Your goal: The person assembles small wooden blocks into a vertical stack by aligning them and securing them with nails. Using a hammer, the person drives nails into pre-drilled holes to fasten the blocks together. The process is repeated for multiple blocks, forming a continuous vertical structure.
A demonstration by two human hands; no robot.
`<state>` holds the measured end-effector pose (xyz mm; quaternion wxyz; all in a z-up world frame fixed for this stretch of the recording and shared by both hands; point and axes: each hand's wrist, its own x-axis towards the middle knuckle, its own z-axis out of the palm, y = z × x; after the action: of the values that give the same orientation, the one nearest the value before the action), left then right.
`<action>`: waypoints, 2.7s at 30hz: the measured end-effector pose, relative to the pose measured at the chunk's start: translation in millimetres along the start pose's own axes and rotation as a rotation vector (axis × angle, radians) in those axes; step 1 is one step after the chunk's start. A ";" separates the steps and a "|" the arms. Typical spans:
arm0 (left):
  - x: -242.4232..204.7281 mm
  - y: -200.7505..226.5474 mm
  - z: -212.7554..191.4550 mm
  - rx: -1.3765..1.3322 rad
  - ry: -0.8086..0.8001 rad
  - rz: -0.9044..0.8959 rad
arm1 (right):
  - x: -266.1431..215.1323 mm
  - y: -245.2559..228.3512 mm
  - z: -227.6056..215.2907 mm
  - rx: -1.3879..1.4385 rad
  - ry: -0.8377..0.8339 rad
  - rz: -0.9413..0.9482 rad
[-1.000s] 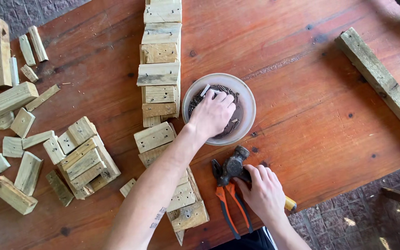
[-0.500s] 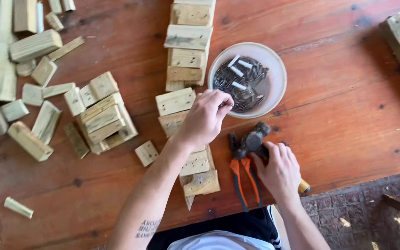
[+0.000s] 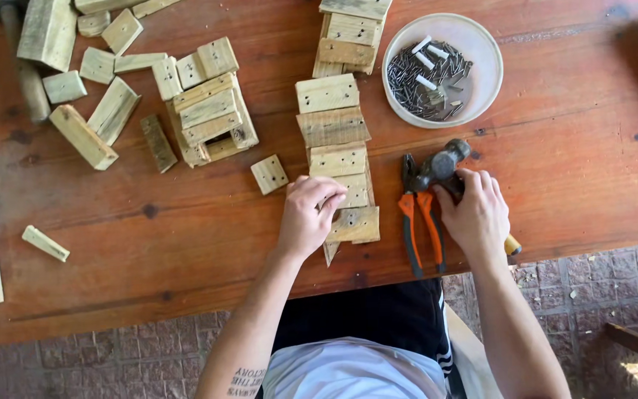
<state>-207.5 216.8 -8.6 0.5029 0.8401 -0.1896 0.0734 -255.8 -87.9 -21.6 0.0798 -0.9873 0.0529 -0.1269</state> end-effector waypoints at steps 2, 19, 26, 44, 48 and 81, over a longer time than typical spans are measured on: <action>-1.5 -10.4 8.3 0.002 0.007 0.009 | -2.4 -1.5 0.2 0.007 -0.005 0.012; 23.3 -13.1 9.5 0.297 -0.089 0.116 | -2.8 -1.4 7.5 -0.055 0.023 0.057; 23.2 -15.9 12.0 0.308 -0.085 0.185 | -3.9 -1.5 9.9 -0.065 0.033 0.061; 21.0 -1.6 -26.0 -0.077 0.097 0.023 | -4.7 -4.8 6.0 -0.089 0.061 0.048; 13.1 -2.6 -47.1 -0.021 -0.009 -0.012 | -4.3 -3.0 9.5 -0.116 0.072 0.034; 35.9 -3.4 -32.2 0.529 -0.367 0.175 | -4.1 -8.5 2.2 -0.116 0.053 0.040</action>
<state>-171.1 237.6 15.4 0.2164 0.9214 -0.3227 0.0106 -258.4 -78.8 -23.3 0.0234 -0.9853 0.0818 -0.1482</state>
